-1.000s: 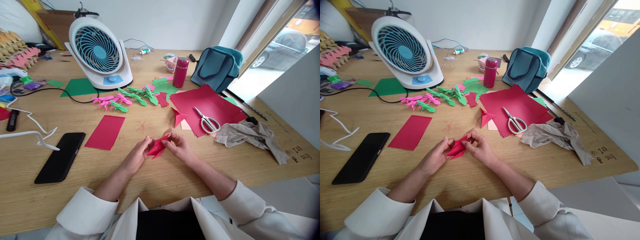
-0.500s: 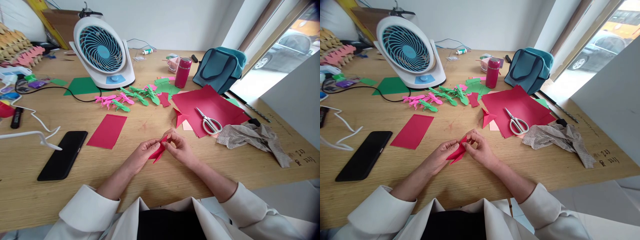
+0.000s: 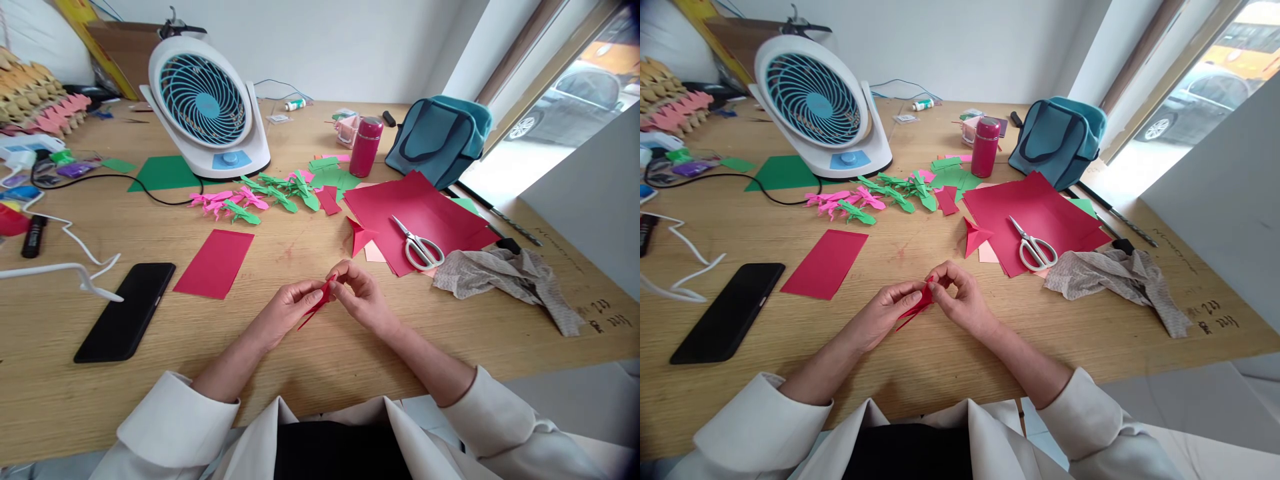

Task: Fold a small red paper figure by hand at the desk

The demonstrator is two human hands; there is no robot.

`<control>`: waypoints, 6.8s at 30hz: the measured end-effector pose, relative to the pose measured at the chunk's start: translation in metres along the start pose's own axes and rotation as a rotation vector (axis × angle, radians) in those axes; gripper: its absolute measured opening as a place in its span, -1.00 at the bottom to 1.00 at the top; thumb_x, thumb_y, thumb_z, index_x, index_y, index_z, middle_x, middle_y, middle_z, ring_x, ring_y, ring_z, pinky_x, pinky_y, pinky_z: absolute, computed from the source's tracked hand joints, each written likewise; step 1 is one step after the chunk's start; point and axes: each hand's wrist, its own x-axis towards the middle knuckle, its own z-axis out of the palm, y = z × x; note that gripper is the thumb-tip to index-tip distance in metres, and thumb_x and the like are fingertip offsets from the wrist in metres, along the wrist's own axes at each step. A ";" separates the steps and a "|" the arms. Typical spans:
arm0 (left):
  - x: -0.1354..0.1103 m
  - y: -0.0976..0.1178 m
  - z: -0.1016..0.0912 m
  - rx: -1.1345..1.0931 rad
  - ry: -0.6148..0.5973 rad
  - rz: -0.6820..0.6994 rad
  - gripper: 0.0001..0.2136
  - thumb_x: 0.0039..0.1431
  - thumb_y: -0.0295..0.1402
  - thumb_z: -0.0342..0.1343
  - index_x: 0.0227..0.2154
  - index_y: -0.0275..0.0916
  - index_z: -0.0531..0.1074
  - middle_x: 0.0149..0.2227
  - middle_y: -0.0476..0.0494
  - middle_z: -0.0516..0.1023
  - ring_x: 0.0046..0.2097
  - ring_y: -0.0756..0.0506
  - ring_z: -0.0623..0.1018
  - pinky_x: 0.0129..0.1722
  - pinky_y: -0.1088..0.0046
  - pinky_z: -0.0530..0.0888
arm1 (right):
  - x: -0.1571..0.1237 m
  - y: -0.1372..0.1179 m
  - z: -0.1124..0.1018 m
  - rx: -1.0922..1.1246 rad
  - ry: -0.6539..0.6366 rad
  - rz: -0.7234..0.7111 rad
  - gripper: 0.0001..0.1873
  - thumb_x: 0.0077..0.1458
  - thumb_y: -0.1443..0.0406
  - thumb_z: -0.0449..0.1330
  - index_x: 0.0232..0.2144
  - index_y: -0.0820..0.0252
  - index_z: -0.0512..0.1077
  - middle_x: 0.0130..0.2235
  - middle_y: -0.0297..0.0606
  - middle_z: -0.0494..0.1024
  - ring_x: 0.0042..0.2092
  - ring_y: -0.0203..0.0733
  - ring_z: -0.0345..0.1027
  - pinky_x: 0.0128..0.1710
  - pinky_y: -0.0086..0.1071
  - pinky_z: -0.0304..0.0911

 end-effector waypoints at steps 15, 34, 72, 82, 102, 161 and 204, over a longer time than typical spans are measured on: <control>0.000 0.005 0.001 0.122 0.026 0.045 -0.71 0.20 -0.19 0.20 -0.13 -0.26 0.60 -0.10 -0.17 0.64 0.02 -0.18 0.55 0.13 0.29 0.37 | -0.001 -0.003 -0.003 -0.021 0.001 -0.077 -0.80 0.27 0.15 0.15 -0.33 0.14 0.42 -0.40 -0.30 0.47 -0.36 -0.23 0.35 -0.26 -0.28 0.29; -0.001 0.012 0.006 0.392 0.165 0.108 -0.74 0.20 -0.19 0.15 -0.26 -0.25 0.61 -0.38 -0.05 0.57 -0.34 -0.03 0.49 -0.31 0.51 0.41 | 0.000 -0.003 0.000 -0.139 0.036 -0.074 -0.84 0.22 0.19 0.20 -0.36 0.13 0.41 -0.40 -0.32 0.45 -0.36 -0.25 0.28 -0.28 -0.32 0.25; 0.002 -0.006 0.004 0.338 0.329 0.230 -0.71 0.10 -0.30 0.24 -0.11 -0.21 0.42 -0.03 -0.18 0.54 0.00 -0.11 0.56 -0.03 0.35 0.54 | 0.000 0.000 0.000 -0.226 0.162 -0.288 -0.93 0.20 0.33 0.22 -0.36 0.13 0.41 -0.37 -0.31 0.44 -0.32 -0.25 0.30 -0.29 -0.31 0.27; 0.005 -0.003 0.006 0.203 0.321 0.202 -0.81 0.09 -0.28 0.25 -0.31 -0.24 0.39 -0.27 -0.07 0.57 -0.19 -0.05 0.60 -0.20 0.47 0.52 | -0.003 -0.005 0.002 -0.321 0.113 -0.428 -0.90 0.20 0.42 0.20 -0.32 0.13 0.40 -0.28 -0.24 0.51 -0.22 -0.22 0.43 -0.22 -0.29 0.38; 0.005 -0.002 0.007 0.298 0.382 0.164 -0.86 0.11 -0.30 0.16 -0.45 -0.26 0.41 -0.46 0.02 0.47 -0.43 0.04 0.44 -0.44 0.57 0.40 | -0.008 -0.004 0.004 -0.559 -0.072 -0.621 -0.83 0.23 0.46 0.12 -0.17 0.13 0.39 -0.22 -0.17 0.48 -0.20 -0.19 0.43 -0.20 -0.29 0.44; -0.002 -0.002 0.004 0.997 0.293 0.592 -0.88 0.27 -0.47 -0.02 -0.37 -0.17 0.35 -0.39 -0.05 0.47 -0.30 -0.05 0.47 -0.23 0.43 0.38 | 0.000 0.007 0.003 -0.084 -0.078 -0.083 -0.77 0.25 0.16 0.14 -0.38 0.17 0.35 -0.36 -0.31 0.38 -0.31 -0.26 0.28 -0.27 -0.36 0.29; 0.006 -0.015 -0.005 0.689 0.346 0.307 -0.73 0.20 -0.13 0.04 -0.49 -0.19 0.37 -0.61 0.05 0.40 -0.57 0.01 0.43 -0.55 0.58 0.36 | 0.017 0.023 0.017 0.453 0.138 0.354 -0.54 -0.19 -0.01 0.45 -0.57 0.23 0.41 -0.57 -0.41 0.47 -0.51 -0.39 0.25 -0.42 -0.46 0.15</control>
